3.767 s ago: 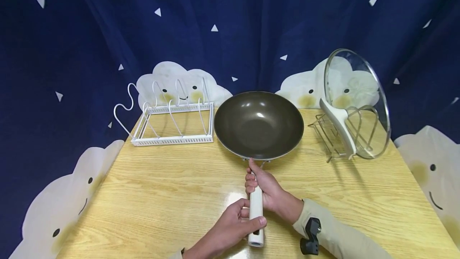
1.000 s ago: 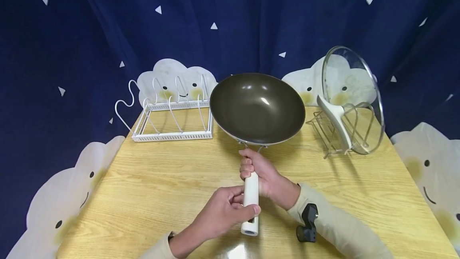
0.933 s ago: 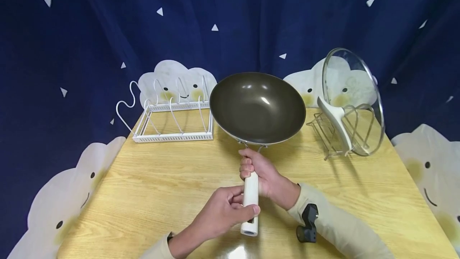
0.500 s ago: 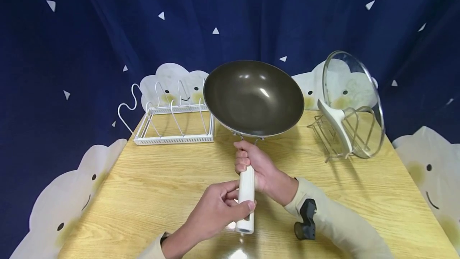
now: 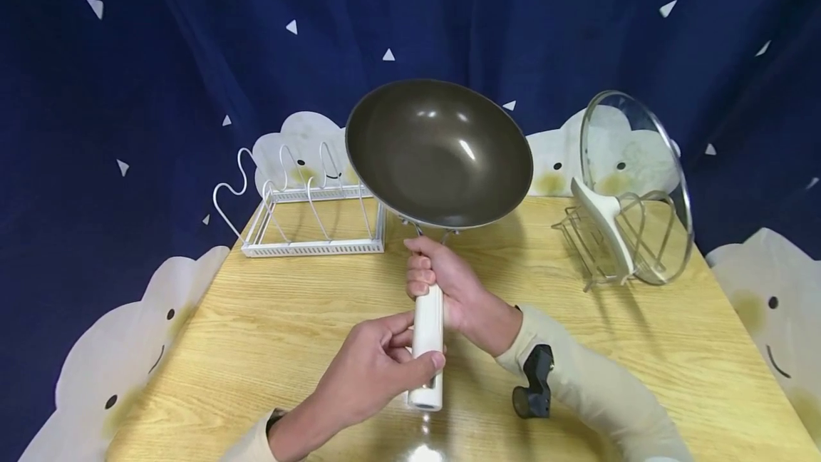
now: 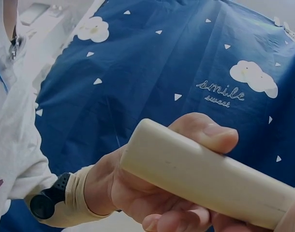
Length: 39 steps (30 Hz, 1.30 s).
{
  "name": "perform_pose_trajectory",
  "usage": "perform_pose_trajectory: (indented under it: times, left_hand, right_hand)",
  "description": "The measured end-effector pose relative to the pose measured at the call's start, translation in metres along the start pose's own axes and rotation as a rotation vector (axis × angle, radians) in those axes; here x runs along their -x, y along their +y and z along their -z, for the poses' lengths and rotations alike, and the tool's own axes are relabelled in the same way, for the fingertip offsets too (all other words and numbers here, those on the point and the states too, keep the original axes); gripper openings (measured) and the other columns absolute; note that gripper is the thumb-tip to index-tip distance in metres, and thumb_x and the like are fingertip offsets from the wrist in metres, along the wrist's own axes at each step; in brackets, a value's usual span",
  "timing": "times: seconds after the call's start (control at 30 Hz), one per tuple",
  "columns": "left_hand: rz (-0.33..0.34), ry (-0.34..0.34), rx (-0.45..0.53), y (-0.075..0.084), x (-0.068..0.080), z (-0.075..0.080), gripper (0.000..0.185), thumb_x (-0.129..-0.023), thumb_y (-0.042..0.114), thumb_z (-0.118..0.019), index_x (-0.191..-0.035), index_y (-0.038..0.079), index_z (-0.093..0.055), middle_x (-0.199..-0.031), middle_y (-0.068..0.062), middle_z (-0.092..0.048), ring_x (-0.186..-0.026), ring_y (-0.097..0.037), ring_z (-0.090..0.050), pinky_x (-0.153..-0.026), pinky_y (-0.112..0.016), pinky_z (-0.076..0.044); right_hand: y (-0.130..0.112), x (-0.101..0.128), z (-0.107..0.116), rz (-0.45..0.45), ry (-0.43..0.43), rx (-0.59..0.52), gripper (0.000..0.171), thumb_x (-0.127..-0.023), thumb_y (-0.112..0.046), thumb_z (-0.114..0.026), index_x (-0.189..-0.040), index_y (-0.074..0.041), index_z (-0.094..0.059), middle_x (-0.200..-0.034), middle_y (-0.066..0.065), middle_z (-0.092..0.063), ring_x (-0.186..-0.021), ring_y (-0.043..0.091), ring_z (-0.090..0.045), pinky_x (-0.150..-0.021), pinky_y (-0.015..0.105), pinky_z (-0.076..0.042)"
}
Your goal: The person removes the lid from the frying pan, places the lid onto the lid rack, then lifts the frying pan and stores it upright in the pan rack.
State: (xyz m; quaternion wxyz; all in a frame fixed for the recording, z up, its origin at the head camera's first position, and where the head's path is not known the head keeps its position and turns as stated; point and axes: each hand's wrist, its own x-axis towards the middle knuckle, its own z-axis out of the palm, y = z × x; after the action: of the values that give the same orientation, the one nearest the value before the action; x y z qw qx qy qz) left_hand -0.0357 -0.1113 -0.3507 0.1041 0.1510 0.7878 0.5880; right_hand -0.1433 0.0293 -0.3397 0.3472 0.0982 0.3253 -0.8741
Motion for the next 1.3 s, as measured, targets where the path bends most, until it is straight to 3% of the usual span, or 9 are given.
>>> perform_pose_trajectory:
  times: [0.17, 0.37, 0.5, 0.93, 1.3]
  left_hand:
    - [-0.029, 0.031, -0.069, 0.005, 0.001, 0.004, 0.026, -0.089, 0.020, -0.077, -0.112, 0.008, -0.072, -0.079, 0.004, -0.071, -0.065, -0.004, -0.062, -0.058, -0.021, -0.052]
    - [-0.057, 0.079, -0.157, 0.009, 0.002, 0.009, 0.031, -0.088, 0.021, -0.077, -0.116, 0.010, -0.072, -0.076, 0.008, -0.069, -0.064, -0.003, -0.061, -0.057, -0.022, -0.052]
    - [-0.051, 0.099, -0.172, 0.012, 0.002, 0.011, 0.025, -0.087, 0.021, -0.078, -0.110, 0.012, -0.073, -0.074, 0.009, -0.067, -0.063, -0.003, -0.060, -0.055, -0.023, -0.051]
    - [-0.036, 0.199, -0.233, 0.018, -0.001, 0.015, 0.033, -0.086, 0.022, -0.078, -0.117, 0.015, -0.072, -0.073, 0.011, -0.069, -0.066, -0.004, -0.064, -0.057, -0.025, -0.055]
    - [-0.095, 0.282, -0.275, 0.019, -0.004, 0.024, 0.017, -0.083, 0.015, -0.079, -0.099, 0.015, -0.071, -0.072, 0.012, -0.071, -0.064, -0.003, -0.066, -0.053, -0.026, -0.055]
  right_hand:
    - [-0.001, -0.002, -0.007, 0.014, -0.049, 0.004, 0.033, -0.106, -0.016, -0.047, -0.074, -0.018, -0.038, -0.053, -0.011, -0.038, -0.039, -0.003, -0.035, -0.037, 0.013, -0.032]
    - [-0.004, -0.005, -0.014, 0.018, -0.118, 0.005, 0.035, -0.107, -0.017, -0.046, -0.073, -0.018, -0.037, -0.052, -0.010, -0.038, -0.038, -0.002, -0.036, -0.037, 0.013, -0.032]
    - [-0.006, -0.008, -0.018, 0.004, -0.164, -0.008, 0.037, -0.107, -0.017, -0.044, -0.071, -0.018, -0.036, -0.052, -0.010, -0.038, -0.038, -0.002, -0.036, -0.036, 0.013, -0.032]
    - [-0.014, -0.023, -0.028, -0.056, -0.323, -0.015, 0.042, -0.110, -0.021, -0.040, -0.068, -0.017, -0.038, -0.049, -0.010, -0.037, -0.036, -0.001, -0.036, -0.035, 0.013, -0.032]
    - [-0.016, -0.043, -0.038, -0.122, -0.454, -0.095, 0.047, -0.111, -0.025, -0.035, -0.065, -0.017, -0.039, -0.048, -0.009, -0.040, -0.035, 0.001, -0.038, -0.034, 0.015, -0.034]
